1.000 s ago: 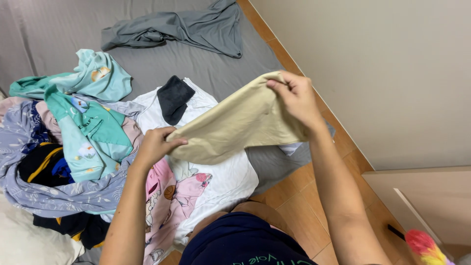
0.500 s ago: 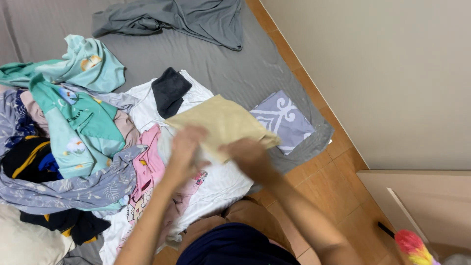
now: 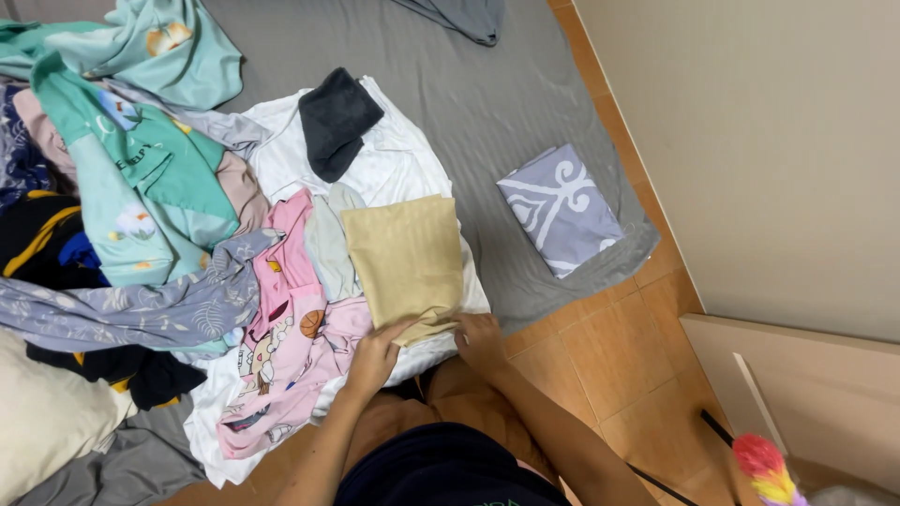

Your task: The person folds several pieces of laundry on a bed.

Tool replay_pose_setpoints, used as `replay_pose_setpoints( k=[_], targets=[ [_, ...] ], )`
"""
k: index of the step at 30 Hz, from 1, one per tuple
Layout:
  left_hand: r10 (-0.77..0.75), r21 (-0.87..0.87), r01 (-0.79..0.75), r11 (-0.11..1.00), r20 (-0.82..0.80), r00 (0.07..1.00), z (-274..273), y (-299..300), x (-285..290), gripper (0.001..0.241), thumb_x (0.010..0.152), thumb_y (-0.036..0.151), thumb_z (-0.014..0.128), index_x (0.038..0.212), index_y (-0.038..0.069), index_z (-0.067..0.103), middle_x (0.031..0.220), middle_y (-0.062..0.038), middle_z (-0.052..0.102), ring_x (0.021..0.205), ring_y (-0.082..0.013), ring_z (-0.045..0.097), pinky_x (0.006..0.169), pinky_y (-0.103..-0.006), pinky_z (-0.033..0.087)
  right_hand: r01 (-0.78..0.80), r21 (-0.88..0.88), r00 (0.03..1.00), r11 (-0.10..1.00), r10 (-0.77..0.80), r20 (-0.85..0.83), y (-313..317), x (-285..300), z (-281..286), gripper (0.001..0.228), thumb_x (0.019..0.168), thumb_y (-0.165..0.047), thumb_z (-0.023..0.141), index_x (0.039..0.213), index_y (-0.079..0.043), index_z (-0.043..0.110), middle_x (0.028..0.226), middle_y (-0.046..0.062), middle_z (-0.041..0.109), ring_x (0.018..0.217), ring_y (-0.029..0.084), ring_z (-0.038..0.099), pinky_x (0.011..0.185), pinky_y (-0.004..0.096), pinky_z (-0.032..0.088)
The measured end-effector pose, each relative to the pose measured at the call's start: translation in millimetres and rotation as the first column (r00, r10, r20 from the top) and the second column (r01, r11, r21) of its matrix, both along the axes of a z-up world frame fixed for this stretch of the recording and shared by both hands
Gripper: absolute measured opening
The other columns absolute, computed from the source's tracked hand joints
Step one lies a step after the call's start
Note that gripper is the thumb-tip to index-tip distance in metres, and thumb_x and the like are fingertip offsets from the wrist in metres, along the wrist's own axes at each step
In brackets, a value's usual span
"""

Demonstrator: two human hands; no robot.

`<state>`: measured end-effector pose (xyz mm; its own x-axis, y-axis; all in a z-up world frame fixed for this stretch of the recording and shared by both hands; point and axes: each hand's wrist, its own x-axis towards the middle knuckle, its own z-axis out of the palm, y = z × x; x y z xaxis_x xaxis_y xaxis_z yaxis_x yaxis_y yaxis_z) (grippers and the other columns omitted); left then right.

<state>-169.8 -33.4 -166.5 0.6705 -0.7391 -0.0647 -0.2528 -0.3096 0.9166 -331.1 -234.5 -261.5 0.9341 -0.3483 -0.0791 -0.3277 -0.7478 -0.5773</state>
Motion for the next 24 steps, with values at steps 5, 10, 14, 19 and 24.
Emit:
replay_pose_setpoints(
  k=[5, 10, 14, 19, 24],
  targets=[
    [-0.034, 0.118, 0.022, 0.993, 0.096, 0.995, 12.7, -12.8, 13.2, 0.05, 0.08, -0.006, 0.06, 0.124, 0.015, 0.072, 0.113, -0.017, 0.074, 0.096, -0.0362, 0.072, 0.086, -0.0426, 0.057, -0.071, 0.079, 0.939, 0.994, 0.04, 0.342, 21.5, 44.0, 122.6, 0.071, 0.078, -0.025, 0.081, 0.135, 0.005, 0.05, 0.129, 0.027, 0.058, 0.121, 0.044, 0.052, 0.104, 0.052, 0.039],
    [-0.162, 0.222, 0.116, 0.968, 0.199, 0.967, 27.8, -34.9, 14.6, 0.038, 0.083, 0.002, 0.067, 0.118, 0.015, 0.074, 0.102, -0.015, 0.075, 0.087, -0.0349, 0.073, 0.081, -0.0432, 0.058, -0.011, 0.079, 0.927, 0.997, -0.02, 0.374, 35.8, 57.2, 112.7, 0.063, 0.08, -0.007, 0.075, 0.137, 0.005, 0.052, 0.13, 0.025, 0.059, 0.124, 0.042, 0.054, 0.11, 0.049, 0.039],
    [-0.135, 0.14, 0.118, 0.983, 0.12, 0.984, 33.9, -22.4, 22.8, 0.04, 0.082, 0.0, 0.065, 0.119, 0.013, 0.075, 0.105, -0.017, 0.075, 0.088, -0.0358, 0.073, 0.082, -0.0422, 0.058, 0.044, -0.108, 0.972, 0.993, -0.018, 0.234, -0.6, 50.1, 90.3, 0.058, 0.063, 0.006, 0.068, 0.12, -0.001, 0.065, 0.115, 0.016, 0.07, 0.115, 0.033, 0.063, 0.111, 0.05, 0.04],
    [-0.09, 0.071, 0.09, 0.993, 0.008, 0.996, 21.5, 19.0, 16.8, 0.04, 0.083, -0.001, 0.063, 0.12, 0.009, 0.074, 0.109, -0.02, 0.075, 0.094, -0.0367, 0.073, 0.084, -0.0409, 0.057, 0.007, -0.143, 0.975, 0.99, 0.025, 0.222, -37.7, 12.0, 82.6, 0.05, 0.064, 0.013, 0.065, 0.11, -0.005, 0.069, 0.11, 0.012, 0.074, 0.112, 0.03, 0.067, 0.108, 0.051, 0.043],
    [-0.147, 0.25, 0.201, 0.947, -0.216, 0.965, -26.3, 54.4, 9.1, 0.028, 0.086, 0.004, 0.065, 0.111, 0.006, 0.076, 0.092, -0.019, 0.075, 0.082, -0.0329, 0.073, 0.078, -0.0376, 0.056, -0.182, 0.154, 0.983, 0.971, 0.18, 0.03, -62.0, -20.8, 70.2, 0.04, 0.068, 0.01, 0.071, 0.102, -0.01, 0.077, 0.102, 0.008, 0.08, 0.102, 0.023, 0.073, 0.108, 0.044, 0.045]
  ],
)
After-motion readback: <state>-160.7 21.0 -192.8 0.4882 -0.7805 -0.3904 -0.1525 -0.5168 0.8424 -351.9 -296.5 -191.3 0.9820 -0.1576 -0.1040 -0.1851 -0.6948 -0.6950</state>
